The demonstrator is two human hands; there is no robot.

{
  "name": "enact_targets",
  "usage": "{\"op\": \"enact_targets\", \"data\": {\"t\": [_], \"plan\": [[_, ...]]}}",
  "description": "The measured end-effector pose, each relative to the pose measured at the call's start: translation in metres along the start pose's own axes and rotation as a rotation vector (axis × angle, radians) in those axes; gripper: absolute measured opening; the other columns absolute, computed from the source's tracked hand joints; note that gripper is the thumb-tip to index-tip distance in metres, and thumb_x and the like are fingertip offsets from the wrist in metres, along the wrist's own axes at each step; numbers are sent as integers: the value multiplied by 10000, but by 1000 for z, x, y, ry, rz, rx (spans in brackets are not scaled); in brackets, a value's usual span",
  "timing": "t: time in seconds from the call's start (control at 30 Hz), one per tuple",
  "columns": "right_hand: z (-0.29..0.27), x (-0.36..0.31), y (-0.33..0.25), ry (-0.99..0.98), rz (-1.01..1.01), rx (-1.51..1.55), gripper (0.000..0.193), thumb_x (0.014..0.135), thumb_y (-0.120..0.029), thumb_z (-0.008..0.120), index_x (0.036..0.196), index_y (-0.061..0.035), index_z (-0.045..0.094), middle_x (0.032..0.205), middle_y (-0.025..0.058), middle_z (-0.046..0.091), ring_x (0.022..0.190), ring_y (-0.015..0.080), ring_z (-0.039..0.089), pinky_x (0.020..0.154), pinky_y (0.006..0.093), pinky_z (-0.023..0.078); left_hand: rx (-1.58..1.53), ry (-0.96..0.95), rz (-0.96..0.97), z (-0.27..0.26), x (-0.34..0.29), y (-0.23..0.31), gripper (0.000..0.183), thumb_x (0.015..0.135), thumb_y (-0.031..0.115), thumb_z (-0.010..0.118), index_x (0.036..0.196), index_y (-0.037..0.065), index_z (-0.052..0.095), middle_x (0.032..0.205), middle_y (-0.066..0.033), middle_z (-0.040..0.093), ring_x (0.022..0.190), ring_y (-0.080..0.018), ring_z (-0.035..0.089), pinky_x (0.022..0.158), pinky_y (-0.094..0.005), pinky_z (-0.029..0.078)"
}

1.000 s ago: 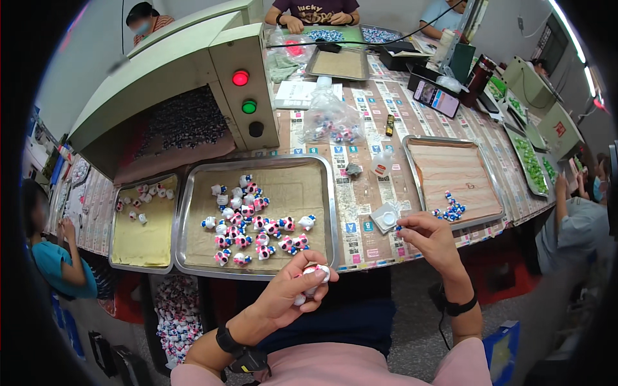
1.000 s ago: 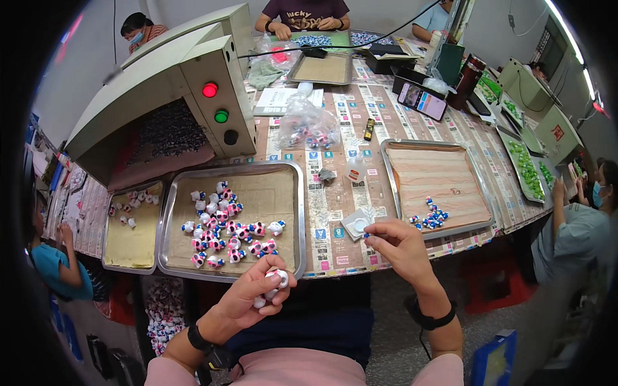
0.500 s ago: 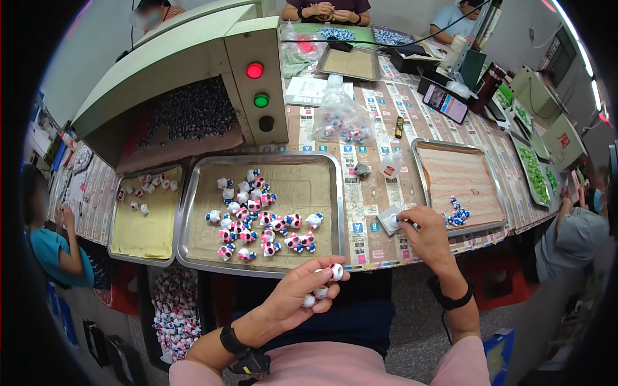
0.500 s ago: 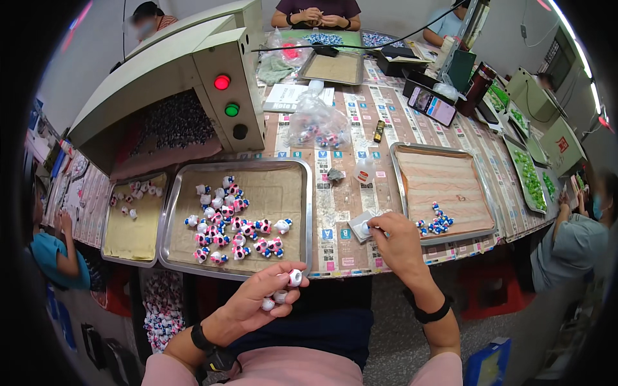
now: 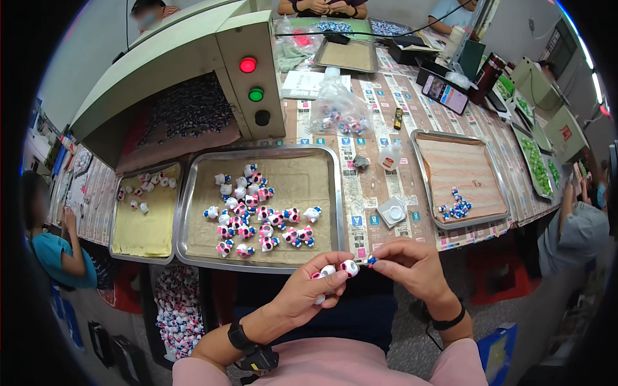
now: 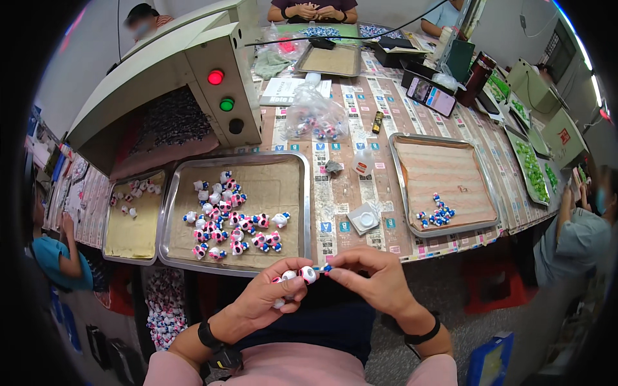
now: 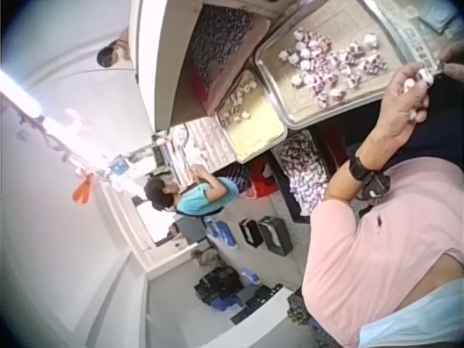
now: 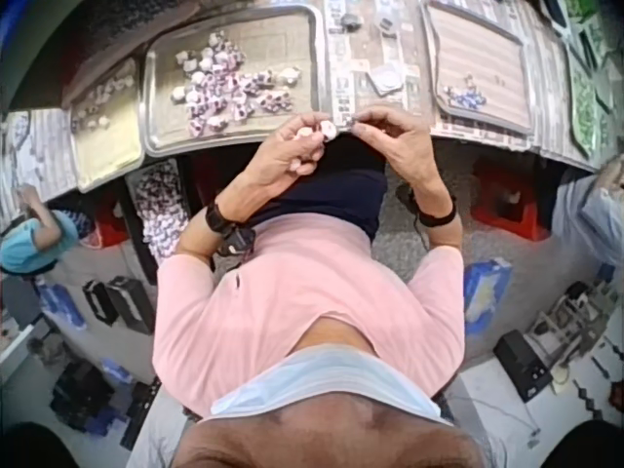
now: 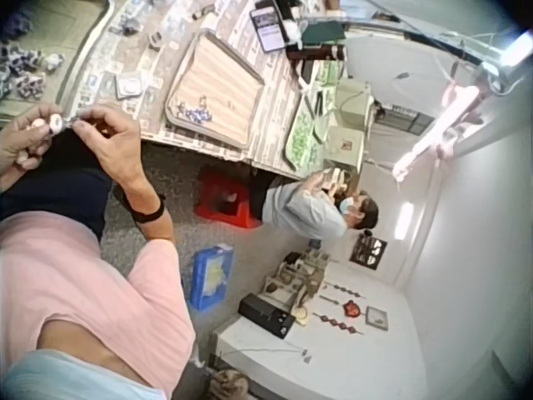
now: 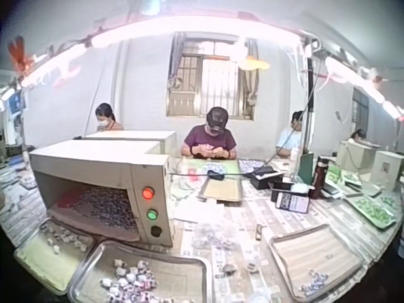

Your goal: The person assembles small, colorful, cylindrical objects by hand. They pick up a white base from a tray, attach a small blue and pink component, and place the finished item onto a separate tray. This repetitive assembly process continues throughout the video.

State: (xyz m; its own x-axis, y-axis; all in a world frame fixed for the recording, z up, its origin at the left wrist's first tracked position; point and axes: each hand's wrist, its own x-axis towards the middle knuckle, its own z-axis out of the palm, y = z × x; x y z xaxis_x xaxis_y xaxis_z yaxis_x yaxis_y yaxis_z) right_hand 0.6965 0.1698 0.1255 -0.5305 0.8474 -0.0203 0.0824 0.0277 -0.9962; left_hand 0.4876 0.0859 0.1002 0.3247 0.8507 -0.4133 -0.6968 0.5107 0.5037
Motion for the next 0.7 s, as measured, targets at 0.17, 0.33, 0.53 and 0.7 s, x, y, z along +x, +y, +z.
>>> {"op": "enact_targets", "data": {"t": [0.17,0.33,0.53,0.7], "plan": [[10,-6,2,-16,-5,64,165,826,-25,727,986,8,705,916,65,670,758,65,613,656,189,487,70,12,28,5,-1,-1,318,908,95,652,1207,59,553,864,18,555,689,-40,493,496,-173,378],[12,-6,4,-34,40,15,169,820,-47,741,982,-4,718,883,63,676,733,61,605,619,185,467,125,23,49,5,-2,-3,313,885,88,681,1178,56,574,857,17,563,674,-34,496,496,-173,382],[12,-5,6,-48,-50,-82,168,801,-60,757,965,-30,736,817,66,678,701,85,599,604,212,463,158,41,78,4,-2,-5,286,875,87,694,1143,48,604,843,11,577,652,-35,500,488,-175,384],[18,-6,7,-22,-119,-147,176,787,-49,759,959,-27,737,797,78,678,688,111,599,598,234,456,162,22,124,1,-1,-7,271,875,91,696,1130,45,614,834,6,579,635,-35,496,473,-179,380]]}}
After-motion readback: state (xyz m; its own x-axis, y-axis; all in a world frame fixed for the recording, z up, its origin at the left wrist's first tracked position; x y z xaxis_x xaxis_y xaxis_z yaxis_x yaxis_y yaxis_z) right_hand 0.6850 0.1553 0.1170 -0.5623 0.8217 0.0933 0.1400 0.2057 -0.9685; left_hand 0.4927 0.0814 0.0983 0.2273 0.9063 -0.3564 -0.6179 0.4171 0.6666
